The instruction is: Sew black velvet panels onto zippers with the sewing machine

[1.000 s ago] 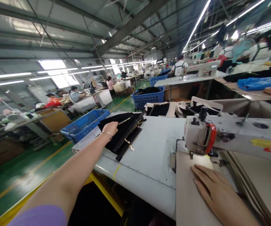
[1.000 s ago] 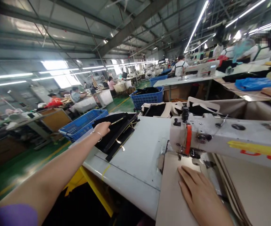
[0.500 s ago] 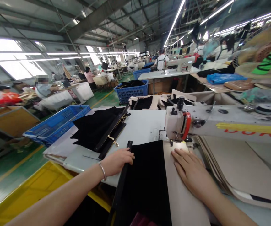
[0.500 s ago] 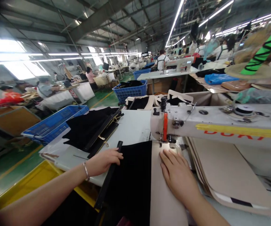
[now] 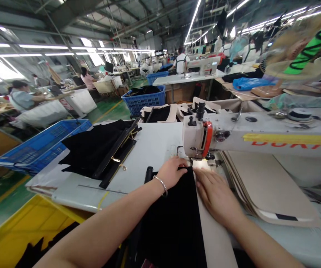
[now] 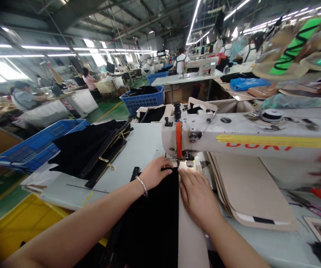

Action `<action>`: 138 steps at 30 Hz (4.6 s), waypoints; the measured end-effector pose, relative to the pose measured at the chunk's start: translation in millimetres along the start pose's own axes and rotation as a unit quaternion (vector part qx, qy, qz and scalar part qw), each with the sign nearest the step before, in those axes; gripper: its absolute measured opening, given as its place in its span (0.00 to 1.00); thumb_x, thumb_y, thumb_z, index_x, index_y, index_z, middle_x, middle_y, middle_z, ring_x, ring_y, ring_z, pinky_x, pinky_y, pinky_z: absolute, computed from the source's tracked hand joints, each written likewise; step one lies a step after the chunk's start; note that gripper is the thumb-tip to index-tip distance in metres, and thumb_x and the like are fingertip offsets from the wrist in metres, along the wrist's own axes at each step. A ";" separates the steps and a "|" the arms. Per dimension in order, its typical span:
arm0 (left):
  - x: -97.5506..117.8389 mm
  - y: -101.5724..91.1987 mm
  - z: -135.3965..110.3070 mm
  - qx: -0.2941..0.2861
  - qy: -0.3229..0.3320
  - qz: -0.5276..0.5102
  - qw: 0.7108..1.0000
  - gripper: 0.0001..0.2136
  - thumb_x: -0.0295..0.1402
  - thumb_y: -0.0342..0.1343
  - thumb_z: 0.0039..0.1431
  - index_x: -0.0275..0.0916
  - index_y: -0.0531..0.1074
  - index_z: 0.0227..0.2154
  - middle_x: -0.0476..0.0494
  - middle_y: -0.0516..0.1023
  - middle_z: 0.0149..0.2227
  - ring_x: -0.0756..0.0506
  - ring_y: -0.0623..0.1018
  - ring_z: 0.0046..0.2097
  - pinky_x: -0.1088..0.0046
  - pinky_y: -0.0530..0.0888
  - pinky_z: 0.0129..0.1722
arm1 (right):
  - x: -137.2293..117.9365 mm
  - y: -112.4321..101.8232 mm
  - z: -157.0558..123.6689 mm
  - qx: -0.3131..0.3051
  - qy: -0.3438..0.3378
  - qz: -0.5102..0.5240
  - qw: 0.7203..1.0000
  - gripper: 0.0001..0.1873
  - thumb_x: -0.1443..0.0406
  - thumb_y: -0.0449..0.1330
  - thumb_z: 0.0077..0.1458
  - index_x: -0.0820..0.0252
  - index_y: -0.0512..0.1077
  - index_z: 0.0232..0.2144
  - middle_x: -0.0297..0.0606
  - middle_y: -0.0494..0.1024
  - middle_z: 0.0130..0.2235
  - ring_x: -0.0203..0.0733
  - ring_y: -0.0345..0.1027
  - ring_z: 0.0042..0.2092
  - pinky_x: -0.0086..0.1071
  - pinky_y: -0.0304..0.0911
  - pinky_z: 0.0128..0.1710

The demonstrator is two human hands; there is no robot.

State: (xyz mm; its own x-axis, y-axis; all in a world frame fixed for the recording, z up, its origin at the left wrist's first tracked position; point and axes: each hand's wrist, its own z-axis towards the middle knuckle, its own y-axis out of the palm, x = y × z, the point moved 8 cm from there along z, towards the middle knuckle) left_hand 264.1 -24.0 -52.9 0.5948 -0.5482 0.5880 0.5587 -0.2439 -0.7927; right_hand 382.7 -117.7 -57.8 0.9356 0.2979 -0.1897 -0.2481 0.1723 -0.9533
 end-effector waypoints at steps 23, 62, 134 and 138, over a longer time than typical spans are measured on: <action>29.8 7.3 -6.0 -0.019 0.119 0.054 0.991 0.11 0.30 0.49 0.65 0.36 0.74 0.44 0.42 0.76 0.49 0.45 0.71 0.53 0.64 0.67 0.58 | 0.3 -4.2 2.9 0.008 0.004 0.010 1.000 0.23 0.59 0.49 0.64 0.57 0.62 0.59 0.40 0.64 0.59 0.48 0.55 0.60 0.47 0.50 0.61; 74.5 15.4 -101.2 -0.188 0.168 0.118 0.960 0.25 0.40 0.49 0.64 0.46 0.54 0.63 0.45 0.53 0.67 0.39 0.51 0.68 0.49 0.51 0.66 | -65.9 -50.4 -103.3 0.047 -0.174 -0.036 0.983 0.21 0.68 0.52 0.56 0.59 0.71 0.52 0.37 0.74 0.51 0.41 0.66 0.52 0.38 0.60 0.50; 12.6 16.4 21.7 0.011 0.231 0.100 0.968 0.09 0.22 0.52 0.59 0.36 0.77 0.37 0.46 0.79 0.42 0.47 0.76 0.45 0.70 0.72 0.50 | 8.3 0.2 17.2 -0.029 0.003 -0.024 0.999 0.24 0.60 0.52 0.62 0.64 0.64 0.57 0.45 0.70 0.53 0.50 0.62 0.53 0.46 0.60 0.53; 8.8 16.9 24.8 0.012 0.207 0.100 0.973 0.09 0.22 0.53 0.58 0.37 0.77 0.37 0.48 0.80 0.42 0.47 0.76 0.46 0.70 0.72 0.50 | 12.0 2.1 20.9 -0.023 0.019 -0.013 0.999 0.23 0.60 0.51 0.62 0.62 0.64 0.57 0.45 0.69 0.54 0.49 0.62 0.52 0.46 0.59 0.52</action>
State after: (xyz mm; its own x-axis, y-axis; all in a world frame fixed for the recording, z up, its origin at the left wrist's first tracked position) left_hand 293.1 -13.1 -57.1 0.4116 -0.8596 0.3028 0.4725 -0.0828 -0.8774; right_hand 388.2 -94.1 -57.1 0.9510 0.2569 -0.1720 -0.2119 0.1368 -0.9677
